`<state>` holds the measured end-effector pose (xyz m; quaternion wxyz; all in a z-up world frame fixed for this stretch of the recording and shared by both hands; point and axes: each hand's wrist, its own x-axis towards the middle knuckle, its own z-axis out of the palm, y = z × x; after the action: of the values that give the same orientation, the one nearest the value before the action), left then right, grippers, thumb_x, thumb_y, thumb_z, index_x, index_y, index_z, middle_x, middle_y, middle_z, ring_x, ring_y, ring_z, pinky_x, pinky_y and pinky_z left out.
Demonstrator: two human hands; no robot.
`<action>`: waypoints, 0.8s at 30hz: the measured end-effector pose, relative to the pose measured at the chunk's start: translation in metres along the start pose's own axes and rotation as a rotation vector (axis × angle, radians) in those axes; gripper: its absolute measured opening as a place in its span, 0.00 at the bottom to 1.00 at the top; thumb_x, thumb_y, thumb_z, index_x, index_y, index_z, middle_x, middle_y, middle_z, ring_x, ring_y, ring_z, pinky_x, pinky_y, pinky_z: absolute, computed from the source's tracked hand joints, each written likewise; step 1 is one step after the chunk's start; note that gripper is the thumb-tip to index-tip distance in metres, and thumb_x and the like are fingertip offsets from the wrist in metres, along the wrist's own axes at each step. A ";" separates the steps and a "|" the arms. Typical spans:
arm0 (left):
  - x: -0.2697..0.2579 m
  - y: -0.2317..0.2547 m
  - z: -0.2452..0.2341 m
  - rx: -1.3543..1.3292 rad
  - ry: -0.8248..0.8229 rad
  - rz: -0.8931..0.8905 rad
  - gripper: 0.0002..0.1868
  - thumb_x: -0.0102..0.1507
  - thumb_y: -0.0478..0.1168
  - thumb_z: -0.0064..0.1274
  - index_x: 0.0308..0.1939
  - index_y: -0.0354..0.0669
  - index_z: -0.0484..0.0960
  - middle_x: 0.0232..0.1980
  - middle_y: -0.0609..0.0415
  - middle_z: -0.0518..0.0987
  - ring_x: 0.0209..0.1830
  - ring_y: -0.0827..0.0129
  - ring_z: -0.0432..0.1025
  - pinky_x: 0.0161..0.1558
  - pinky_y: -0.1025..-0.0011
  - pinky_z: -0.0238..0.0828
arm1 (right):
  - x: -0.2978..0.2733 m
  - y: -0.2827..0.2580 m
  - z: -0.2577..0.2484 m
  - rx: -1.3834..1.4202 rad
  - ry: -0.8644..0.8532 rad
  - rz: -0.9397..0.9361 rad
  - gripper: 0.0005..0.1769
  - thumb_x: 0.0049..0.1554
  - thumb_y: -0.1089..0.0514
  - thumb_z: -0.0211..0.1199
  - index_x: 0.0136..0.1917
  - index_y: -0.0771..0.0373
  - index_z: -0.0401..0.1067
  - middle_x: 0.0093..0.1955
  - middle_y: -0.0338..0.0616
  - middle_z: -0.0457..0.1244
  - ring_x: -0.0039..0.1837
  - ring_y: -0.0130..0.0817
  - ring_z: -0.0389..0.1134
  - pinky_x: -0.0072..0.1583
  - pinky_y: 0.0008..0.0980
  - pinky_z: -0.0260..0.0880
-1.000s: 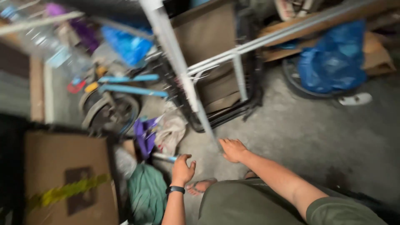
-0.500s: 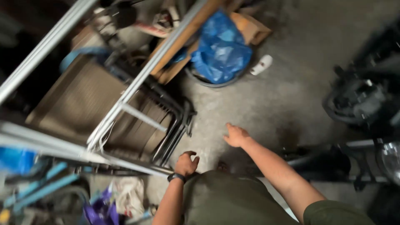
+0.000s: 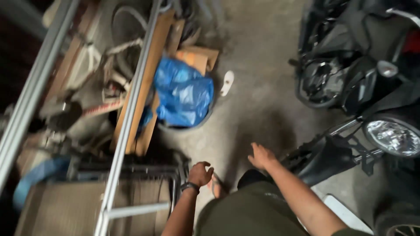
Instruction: Disassembling and inspecting parts from a motorcycle engine or component tray.
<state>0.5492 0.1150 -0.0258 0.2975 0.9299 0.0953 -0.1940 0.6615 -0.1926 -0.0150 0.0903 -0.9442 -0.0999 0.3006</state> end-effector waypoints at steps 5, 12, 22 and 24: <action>0.050 0.037 -0.046 0.062 -0.085 -0.032 0.21 0.60 0.54 0.56 0.53 0.50 0.85 0.55 0.44 0.82 0.58 0.50 0.75 0.59 0.55 0.71 | 0.012 -0.002 -0.012 0.119 0.050 0.095 0.39 0.58 0.40 0.62 0.76 0.53 0.52 0.72 0.53 0.59 0.69 0.55 0.63 0.67 0.51 0.66; 0.167 0.083 -0.031 0.105 -0.085 0.132 0.20 0.59 0.53 0.58 0.50 0.49 0.85 0.56 0.47 0.81 0.60 0.49 0.72 0.58 0.52 0.69 | 0.076 0.042 -0.046 0.151 0.188 0.129 0.38 0.58 0.38 0.60 0.76 0.52 0.54 0.71 0.50 0.59 0.69 0.54 0.63 0.66 0.51 0.66; 0.366 0.202 -0.061 0.133 -0.064 0.220 0.18 0.59 0.52 0.58 0.48 0.49 0.86 0.54 0.47 0.83 0.60 0.50 0.73 0.60 0.52 0.69 | 0.211 0.140 -0.175 0.257 0.130 0.162 0.41 0.59 0.37 0.61 0.76 0.56 0.53 0.74 0.51 0.57 0.72 0.51 0.60 0.68 0.48 0.64; 0.402 0.210 -0.048 0.062 0.047 0.253 0.19 0.59 0.54 0.58 0.48 0.49 0.86 0.52 0.43 0.82 0.57 0.48 0.73 0.60 0.54 0.70 | 0.241 0.155 -0.192 0.306 0.192 0.166 0.40 0.57 0.38 0.63 0.75 0.56 0.55 0.71 0.53 0.59 0.71 0.52 0.61 0.68 0.46 0.64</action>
<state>0.9898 -0.0002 -0.0493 0.2885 0.9475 -0.0218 -0.1359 0.9880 -0.3049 -0.0290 0.2169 -0.9487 0.0344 0.2275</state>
